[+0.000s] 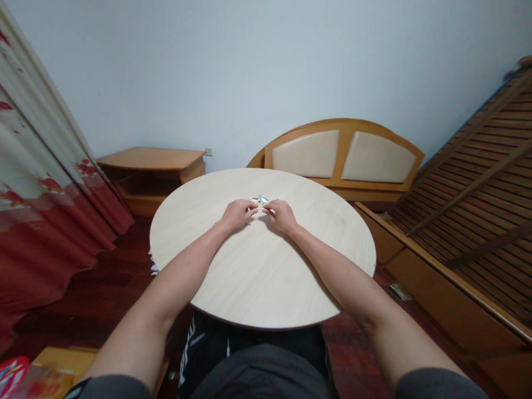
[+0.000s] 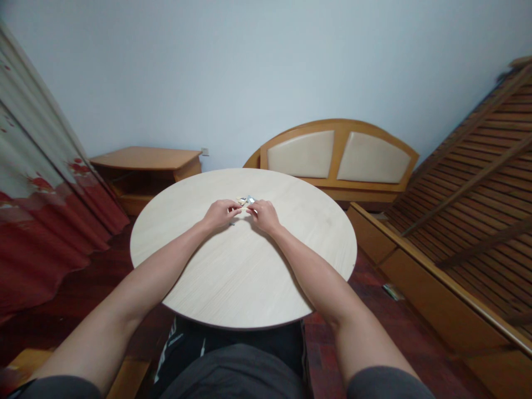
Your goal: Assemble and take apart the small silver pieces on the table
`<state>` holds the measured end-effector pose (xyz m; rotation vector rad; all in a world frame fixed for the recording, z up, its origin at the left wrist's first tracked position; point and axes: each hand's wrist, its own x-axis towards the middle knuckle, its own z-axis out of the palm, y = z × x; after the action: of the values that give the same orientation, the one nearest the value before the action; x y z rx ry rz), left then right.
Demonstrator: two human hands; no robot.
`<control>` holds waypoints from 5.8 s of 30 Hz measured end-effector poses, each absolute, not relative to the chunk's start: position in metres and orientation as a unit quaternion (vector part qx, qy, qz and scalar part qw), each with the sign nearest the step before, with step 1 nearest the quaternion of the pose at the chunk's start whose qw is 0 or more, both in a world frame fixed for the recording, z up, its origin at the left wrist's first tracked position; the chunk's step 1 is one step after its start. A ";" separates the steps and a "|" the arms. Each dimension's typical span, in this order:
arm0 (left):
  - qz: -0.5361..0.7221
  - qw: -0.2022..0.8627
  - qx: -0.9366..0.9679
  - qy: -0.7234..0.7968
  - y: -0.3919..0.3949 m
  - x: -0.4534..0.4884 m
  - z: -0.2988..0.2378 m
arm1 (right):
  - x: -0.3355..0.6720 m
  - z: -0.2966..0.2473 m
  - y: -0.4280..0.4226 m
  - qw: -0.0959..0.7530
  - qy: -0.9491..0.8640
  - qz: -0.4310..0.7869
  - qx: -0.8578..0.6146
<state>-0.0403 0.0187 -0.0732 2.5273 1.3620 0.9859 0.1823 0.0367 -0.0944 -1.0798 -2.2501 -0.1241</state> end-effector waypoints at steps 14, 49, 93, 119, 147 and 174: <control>0.324 0.053 0.830 0.451 0.021 -0.042 -0.074 | 0.180 -0.091 0.032 0.320 -0.841 -0.058 -0.432; 0.205 0.029 0.750 0.628 0.019 -0.047 -0.074 | 0.177 -0.076 0.015 0.210 -0.839 -0.029 -0.502; 0.184 0.027 0.788 0.587 0.026 -0.049 -0.084 | 0.180 -0.101 0.051 0.125 -0.864 0.018 -0.487; 0.186 0.050 0.796 0.574 0.028 -0.052 -0.084 | 0.253 -0.093 0.065 0.133 -0.746 -0.066 -0.649; 0.292 0.085 0.846 0.438 0.027 -0.046 -0.082 | 0.183 -0.100 0.046 0.341 -0.867 0.011 -0.363; 0.282 0.069 0.844 0.451 0.024 -0.044 -0.077 | 0.174 -0.091 0.029 0.293 -0.867 0.000 -0.403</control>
<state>-0.0437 0.0236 -0.0773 2.5425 1.3570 0.8484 0.1737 0.0285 -0.0907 -1.0740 -2.3091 -0.0011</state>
